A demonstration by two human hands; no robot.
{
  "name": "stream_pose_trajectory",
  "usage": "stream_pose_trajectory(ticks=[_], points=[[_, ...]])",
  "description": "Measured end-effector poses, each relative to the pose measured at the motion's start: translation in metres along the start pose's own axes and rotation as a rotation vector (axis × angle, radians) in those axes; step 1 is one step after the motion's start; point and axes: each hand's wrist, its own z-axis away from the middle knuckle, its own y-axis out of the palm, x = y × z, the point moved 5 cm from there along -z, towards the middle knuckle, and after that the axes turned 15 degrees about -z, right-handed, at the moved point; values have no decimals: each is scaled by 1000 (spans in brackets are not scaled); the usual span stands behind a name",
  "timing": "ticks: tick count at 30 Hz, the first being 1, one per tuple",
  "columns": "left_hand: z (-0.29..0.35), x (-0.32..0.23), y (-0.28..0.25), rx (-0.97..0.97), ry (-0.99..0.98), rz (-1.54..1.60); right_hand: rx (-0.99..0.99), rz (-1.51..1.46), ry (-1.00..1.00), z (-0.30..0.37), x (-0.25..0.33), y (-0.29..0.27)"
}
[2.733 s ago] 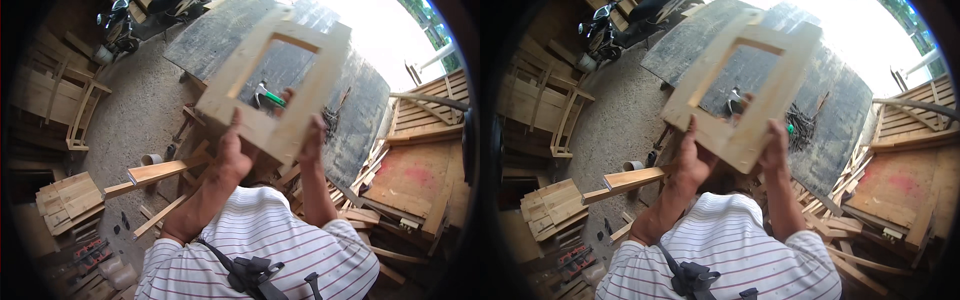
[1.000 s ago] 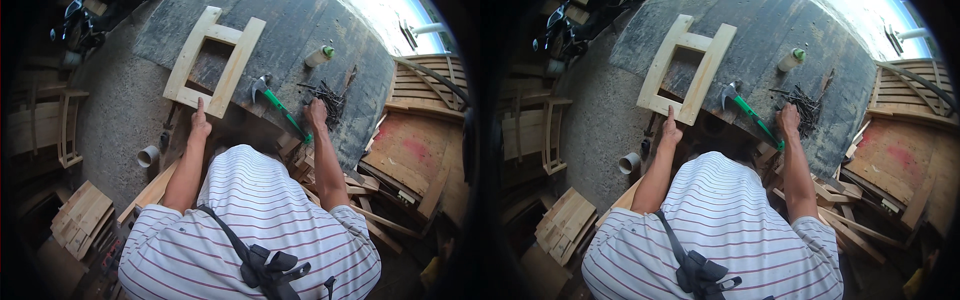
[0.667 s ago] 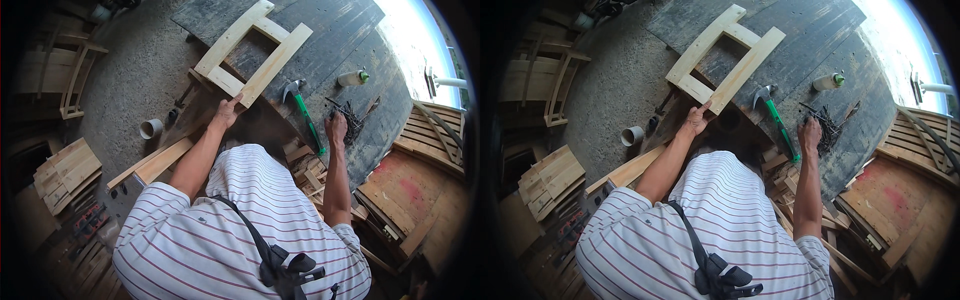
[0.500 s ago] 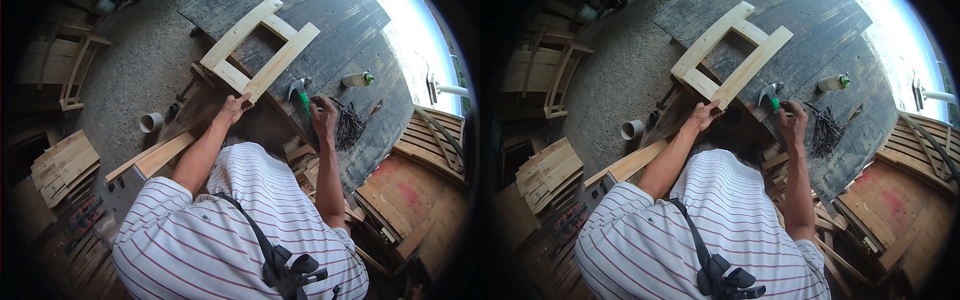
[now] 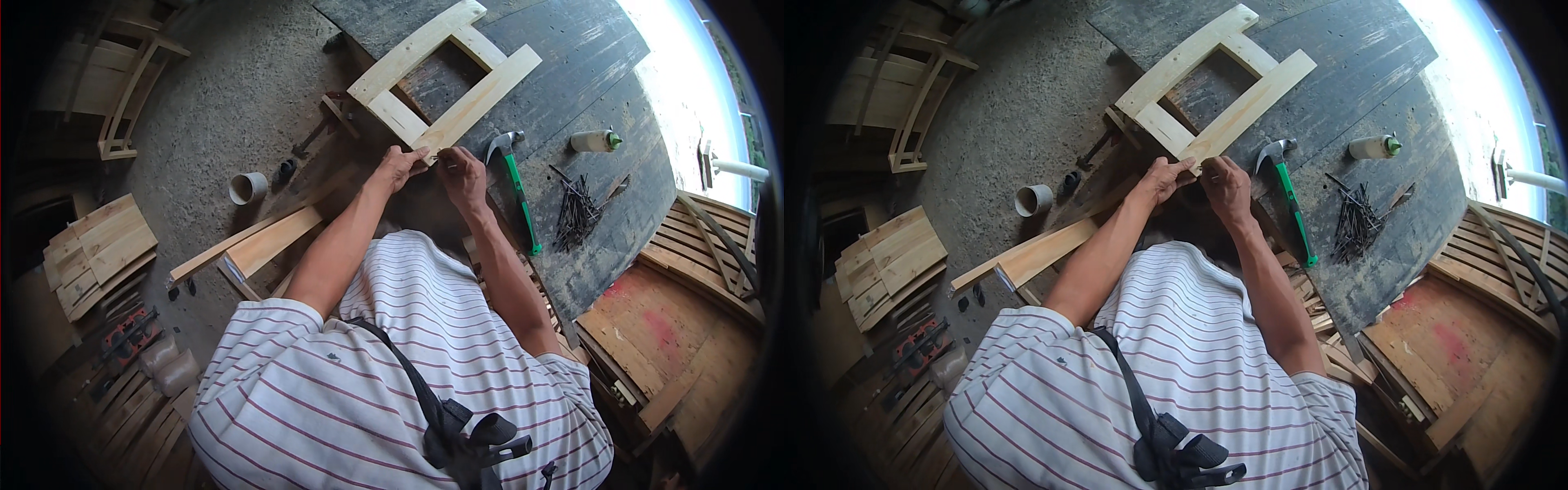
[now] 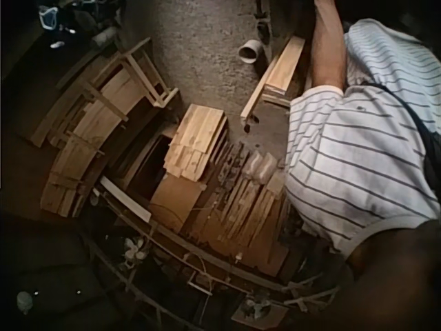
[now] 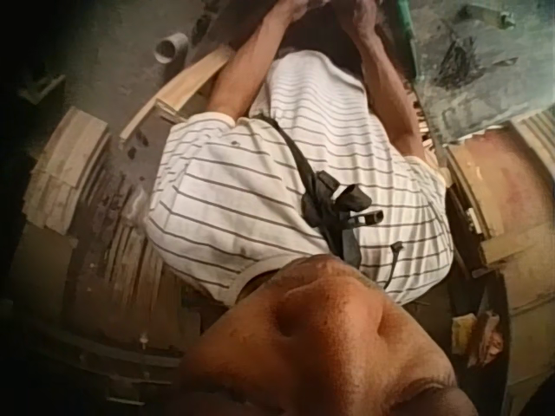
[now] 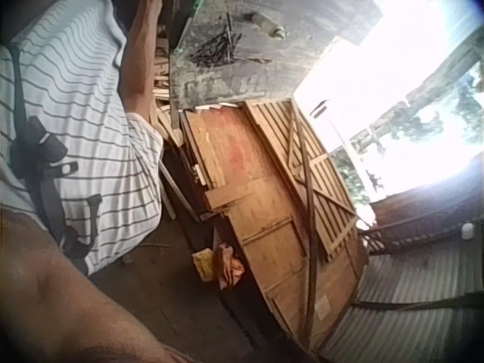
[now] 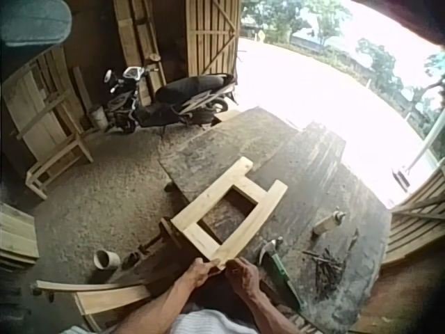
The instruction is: The person is assembling a wooden stool or frame using nails, a hammer, and a power drill.
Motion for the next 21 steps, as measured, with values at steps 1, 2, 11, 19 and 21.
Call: stream_pose_trajectory(ticks=[1, 2, 11, 19, 21], points=[[1, 2, 1, 5, -21, -1, 14, 71, -27, -1, 1, 1], [2, 2, 1, -7, -11, -2, 29, 137, -33, -1, 1, 2], [5, -3, 2, 20, -6, -6, -3, 195, -78, 4, 5, 4], [-3, 8, 1, -34, 11, 51, 144, 373, -128, -4, 16, 16], [-5, 8, 0, -60, 25, 49, 186, 414, -129, -6, 16, 20]])
